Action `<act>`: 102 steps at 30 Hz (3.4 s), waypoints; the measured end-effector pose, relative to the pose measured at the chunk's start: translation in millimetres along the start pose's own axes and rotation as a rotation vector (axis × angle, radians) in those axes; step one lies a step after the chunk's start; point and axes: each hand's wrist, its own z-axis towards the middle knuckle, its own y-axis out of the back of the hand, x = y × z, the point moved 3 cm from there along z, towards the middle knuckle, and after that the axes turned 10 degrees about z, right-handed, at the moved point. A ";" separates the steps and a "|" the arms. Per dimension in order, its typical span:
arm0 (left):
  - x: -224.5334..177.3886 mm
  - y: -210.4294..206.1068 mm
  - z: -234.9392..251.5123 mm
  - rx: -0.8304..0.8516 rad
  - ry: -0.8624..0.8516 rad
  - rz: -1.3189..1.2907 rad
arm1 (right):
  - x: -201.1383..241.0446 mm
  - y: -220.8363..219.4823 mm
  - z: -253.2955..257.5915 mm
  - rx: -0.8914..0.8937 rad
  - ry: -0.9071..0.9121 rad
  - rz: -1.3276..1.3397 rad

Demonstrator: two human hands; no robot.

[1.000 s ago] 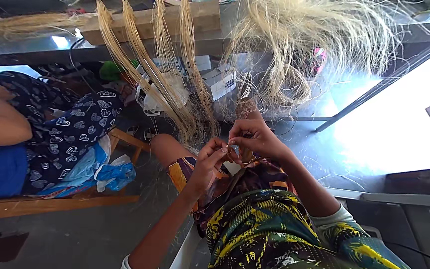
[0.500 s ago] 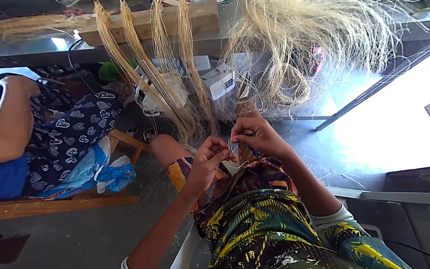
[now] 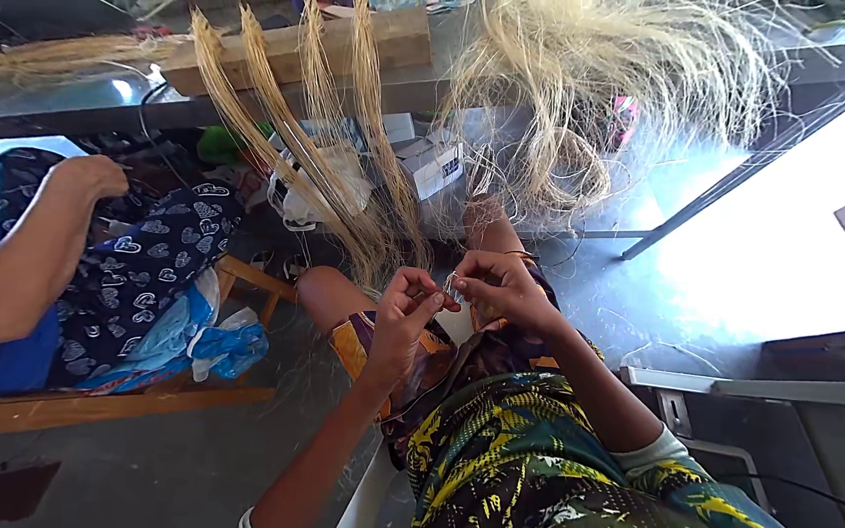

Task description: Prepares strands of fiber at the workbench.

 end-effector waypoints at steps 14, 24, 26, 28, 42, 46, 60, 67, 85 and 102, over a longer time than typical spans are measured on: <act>-0.3 0.0 0.4 0.005 -0.008 0.013 | -1.0 -1.1 2.0 0.065 -0.095 0.009; -0.1 -1.2 -0.1 0.035 -0.032 0.066 | 19.2 8.9 15.1 0.104 0.217 -0.209; -0.4 -0.5 -0.6 0.069 -0.047 0.070 | 19.9 8.6 16.7 0.129 0.231 -0.211; -1.7 -0.6 -0.6 0.094 -0.060 0.086 | 19.7 7.7 17.3 0.147 0.210 -0.194; -2.7 -1.1 2.2 -0.040 -0.009 0.074 | 2.1 1.2 0.2 -0.007 -0.011 -0.032; -2.9 -0.1 1.5 -0.053 -0.015 0.097 | 1.4 0.5 1.4 -0.029 -0.034 -0.013; -5.7 -0.3 0.5 0.023 -0.045 0.095 | 25.0 14.9 13.0 0.149 0.039 -0.257; -6.9 -1.9 0.7 0.036 -0.049 0.093 | 29.6 17.7 14.7 0.173 0.051 -0.286; 0.6 9.8 7.6 0.122 -0.041 0.188 | 20.3 15.3 11.9 0.178 0.011 -0.108; -12.5 13.1 10.6 0.047 -0.060 0.383 | 18.8 15.1 12.3 0.272 -0.087 -0.163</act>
